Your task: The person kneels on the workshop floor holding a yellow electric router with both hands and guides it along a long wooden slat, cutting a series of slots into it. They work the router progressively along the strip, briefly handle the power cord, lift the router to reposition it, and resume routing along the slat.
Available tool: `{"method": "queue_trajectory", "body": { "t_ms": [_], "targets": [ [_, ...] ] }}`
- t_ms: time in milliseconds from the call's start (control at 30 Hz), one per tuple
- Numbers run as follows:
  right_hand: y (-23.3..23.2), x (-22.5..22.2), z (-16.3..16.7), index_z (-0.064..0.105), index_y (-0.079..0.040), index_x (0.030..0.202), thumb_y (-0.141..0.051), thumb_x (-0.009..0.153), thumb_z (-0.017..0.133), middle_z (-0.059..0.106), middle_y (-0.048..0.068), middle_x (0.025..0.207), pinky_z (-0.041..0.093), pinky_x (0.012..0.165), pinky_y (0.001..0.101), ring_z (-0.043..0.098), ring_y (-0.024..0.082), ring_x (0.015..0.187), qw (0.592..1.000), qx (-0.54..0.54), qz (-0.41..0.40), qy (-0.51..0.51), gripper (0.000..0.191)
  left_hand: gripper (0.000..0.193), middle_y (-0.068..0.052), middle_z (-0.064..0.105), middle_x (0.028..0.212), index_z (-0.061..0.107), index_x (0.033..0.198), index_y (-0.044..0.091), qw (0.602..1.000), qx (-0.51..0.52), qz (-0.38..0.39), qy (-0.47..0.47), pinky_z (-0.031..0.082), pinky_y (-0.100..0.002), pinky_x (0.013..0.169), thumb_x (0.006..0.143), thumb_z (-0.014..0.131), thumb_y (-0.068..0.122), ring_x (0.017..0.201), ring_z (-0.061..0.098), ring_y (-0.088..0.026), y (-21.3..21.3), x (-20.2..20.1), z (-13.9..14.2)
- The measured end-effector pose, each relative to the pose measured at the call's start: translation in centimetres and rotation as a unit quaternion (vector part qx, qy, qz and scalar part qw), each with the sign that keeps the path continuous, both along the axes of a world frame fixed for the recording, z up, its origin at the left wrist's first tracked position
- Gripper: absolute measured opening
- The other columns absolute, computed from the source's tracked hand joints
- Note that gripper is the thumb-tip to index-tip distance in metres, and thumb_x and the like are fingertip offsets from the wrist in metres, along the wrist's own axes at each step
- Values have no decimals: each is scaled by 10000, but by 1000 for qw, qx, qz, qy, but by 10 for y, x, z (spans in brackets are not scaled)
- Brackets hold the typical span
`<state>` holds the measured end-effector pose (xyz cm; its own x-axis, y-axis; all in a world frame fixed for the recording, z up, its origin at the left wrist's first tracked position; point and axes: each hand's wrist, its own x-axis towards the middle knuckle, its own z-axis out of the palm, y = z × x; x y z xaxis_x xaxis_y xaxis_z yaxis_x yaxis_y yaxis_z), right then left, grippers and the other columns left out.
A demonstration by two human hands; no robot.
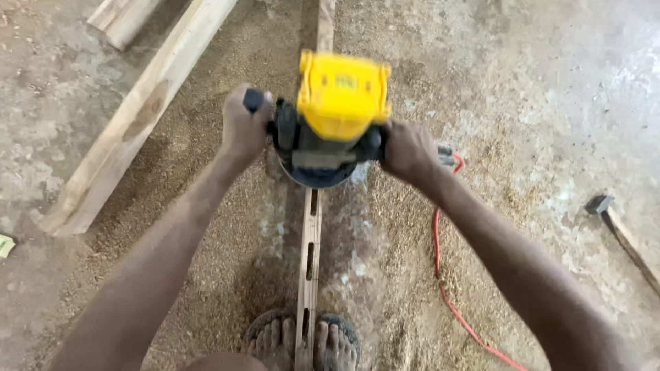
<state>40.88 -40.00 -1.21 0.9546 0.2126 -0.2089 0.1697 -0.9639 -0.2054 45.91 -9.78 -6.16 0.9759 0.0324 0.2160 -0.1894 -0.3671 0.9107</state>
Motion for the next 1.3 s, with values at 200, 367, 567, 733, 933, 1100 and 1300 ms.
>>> {"method": "queue_trajectory", "body": {
  "t_ms": [200, 367, 567, 733, 933, 1100, 1300],
  "targets": [
    [-9, 18, 0, 625, -63, 1009, -423, 1040, 608, 570, 65, 621, 414, 415, 369, 422, 162, 442, 998, -42, 54, 11, 362, 183, -20, 591, 786, 553, 859, 76, 981, -64, 7, 185, 525, -335, 561, 973, 614, 206, 665, 604, -146, 1, 11, -1],
    [3, -8, -6, 645, -63, 956, -197, 894, 595, 583, 19, 722, 441, 431, 338, 475, 141, 472, 996, 27, 50, -74, 156, 283, -63, 553, 827, 535, 871, 36, 996, 17, 12, 88, 465, -322, 603, 1062, 635, 219, 706, 527, -167, 1, -14, -4],
    [-7, 19, 2, 653, -63, 1037, -434, 940, 726, 588, 71, 673, 449, 470, 383, 497, 185, 498, 995, -74, 67, -8, 390, 223, -33, 571, 748, 537, 838, 97, 992, -48, -3, 118, 487, -328, 586, 971, 661, 227, 642, 581, -141, 1, 19, 2],
    [3, -8, -9, 668, -112, 1061, -269, 983, 624, 579, 11, 710, 432, 453, 343, 502, 150, 521, 998, 0, 23, -66, 181, 239, -83, 571, 880, 559, 900, 34, 996, 0, 29, 82, 509, -388, 671, 1011, 674, 213, 751, 545, -167, -2, -10, -5],
    [-2, 11, 8, 645, -91, 1099, -288, 991, 601, 571, 17, 667, 410, 383, 323, 464, 134, 456, 998, 23, 46, -45, 228, 207, -78, 593, 871, 581, 908, 45, 998, 11, 1, 60, 499, -376, 691, 986, 677, 210, 762, 563, -154, -2, 19, 7],
    [-1, 8, -4, 619, -67, 1022, -404, 1058, 575, 590, 65, 678, 424, 440, 355, 470, 188, 505, 1000, -10, 18, 5, 342, 246, -56, 587, 815, 562, 900, 31, 990, -8, 11, 139, 506, -386, 654, 1004, 650, 236, 719, 579, -181, 0, 10, -1],
    [6, -4, 7, 651, -77, 1026, -186, 831, 669, 634, 66, 707, 460, 527, 372, 517, 183, 522, 985, 20, 81, -153, 224, 256, -100, 582, 770, 543, 881, 20, 999, 13, 24, 36, 493, -393, 659, 993, 672, 210, 708, 559, -197, -5, 0, 6]
  ]
}}
